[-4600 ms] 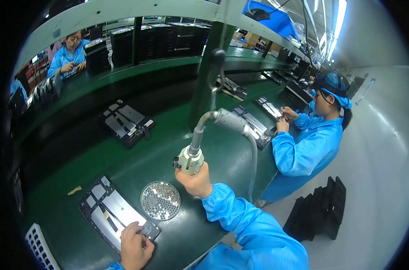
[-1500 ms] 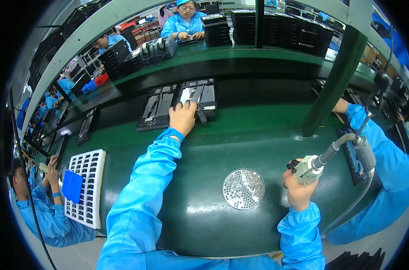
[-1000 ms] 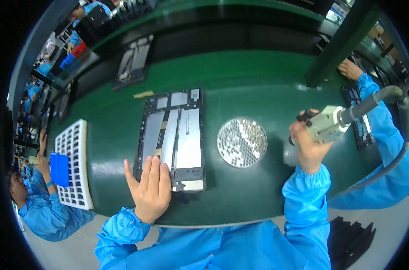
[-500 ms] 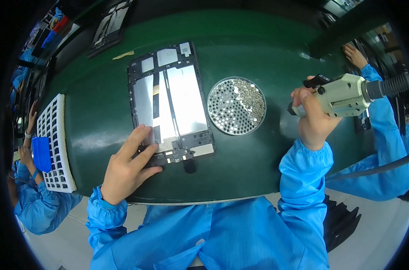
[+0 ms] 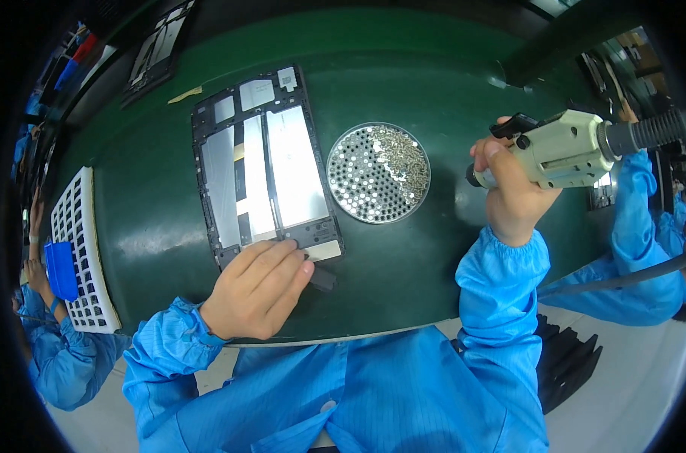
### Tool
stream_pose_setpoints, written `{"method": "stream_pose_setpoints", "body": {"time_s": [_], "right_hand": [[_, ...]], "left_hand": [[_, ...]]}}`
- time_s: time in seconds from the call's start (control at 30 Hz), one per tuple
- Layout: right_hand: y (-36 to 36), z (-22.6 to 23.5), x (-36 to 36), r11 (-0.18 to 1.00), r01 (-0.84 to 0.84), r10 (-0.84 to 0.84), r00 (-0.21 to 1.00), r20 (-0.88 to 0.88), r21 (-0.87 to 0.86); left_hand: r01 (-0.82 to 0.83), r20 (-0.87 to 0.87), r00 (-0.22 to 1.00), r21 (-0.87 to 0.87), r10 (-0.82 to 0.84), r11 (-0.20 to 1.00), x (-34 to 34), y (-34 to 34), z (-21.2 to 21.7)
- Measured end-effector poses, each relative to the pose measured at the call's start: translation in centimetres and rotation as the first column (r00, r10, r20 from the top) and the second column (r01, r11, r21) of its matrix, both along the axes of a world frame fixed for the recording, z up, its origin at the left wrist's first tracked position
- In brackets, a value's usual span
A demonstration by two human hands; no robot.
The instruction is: The person assembles tablet devices by taking frames from the conveyor belt, fastening screws into them using an electric screwdriver, and placing the assembled devices back onto the conveyor belt.
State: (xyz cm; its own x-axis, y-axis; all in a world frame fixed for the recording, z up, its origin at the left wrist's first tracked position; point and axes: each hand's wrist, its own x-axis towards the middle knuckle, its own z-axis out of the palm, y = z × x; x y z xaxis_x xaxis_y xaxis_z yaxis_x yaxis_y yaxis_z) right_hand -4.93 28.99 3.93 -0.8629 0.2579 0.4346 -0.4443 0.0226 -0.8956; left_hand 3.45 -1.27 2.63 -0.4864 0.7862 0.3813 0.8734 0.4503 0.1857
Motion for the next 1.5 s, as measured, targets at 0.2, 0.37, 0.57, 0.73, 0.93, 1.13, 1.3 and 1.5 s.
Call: {"method": "stream_pose_setpoints", "body": {"time_s": [0.2, 0.37, 0.57, 0.73, 0.93, 1.13, 1.3, 1.5], "right_hand": [[-0.3, 0.0, 0.3, 0.998, 0.028, -0.03, 0.999, 0.03, 0.052], [-0.2, 0.1, 0.0, 0.998, 0.017, -0.019, 1.0, 0.019, 0.061], [-0.2, 0.1, 0.0, 0.999, -0.017, 0.017, 1.0, -0.026, 0.033], [-1.4, 0.9, 0.8, 0.989, -0.14, 0.137, 0.987, -0.086, -0.041], [-5.1, 1.7, 2.2, 0.934, -0.346, 0.343, 0.938, -0.052, -0.092], [-6.8, 0.9, 1.9, 0.887, -0.445, 0.454, 0.89, 0.05, -0.124], [-6.9, 0.4, 1.5, 0.882, -0.458, 0.465, 0.884, 0.053, -0.111], [-7.3, 0.2, 1.4, 0.894, -0.443, 0.447, 0.892, 0.071, -0.066]], "left_hand": [[-0.2, -0.152, 0.968, 0.012, 0.199, 0.98, 0.2, 2.1, -1.0], [-0.262, -0.196, 0.949, -0.05, 0.248, 0.964, 0.3, 2.9, -0.5], [-0.288, -0.179, 0.945, -0.051, 0.275, 0.956, 0.7, 3.2, -0.5], [-0.069, 0.009, 0.998, -0.032, 0.069, 0.997, -2.1, 1.1, 0.6], [0.012, 0.215, 0.976, 0.093, -0.032, 0.996, -3.5, -0.2, -0.6], [-0.078, 0.211, 0.976, 0.074, 0.061, 0.994, -3.3, 0.1, -1.2], [-0.078, 0.232, 0.971, 0.086, 0.056, 0.993, -4.0, 0.2, -1.1], [-0.1, 0.263, 0.963, 0.121, 0.065, 0.988, -3.8, 0.2, -1.8]]}}
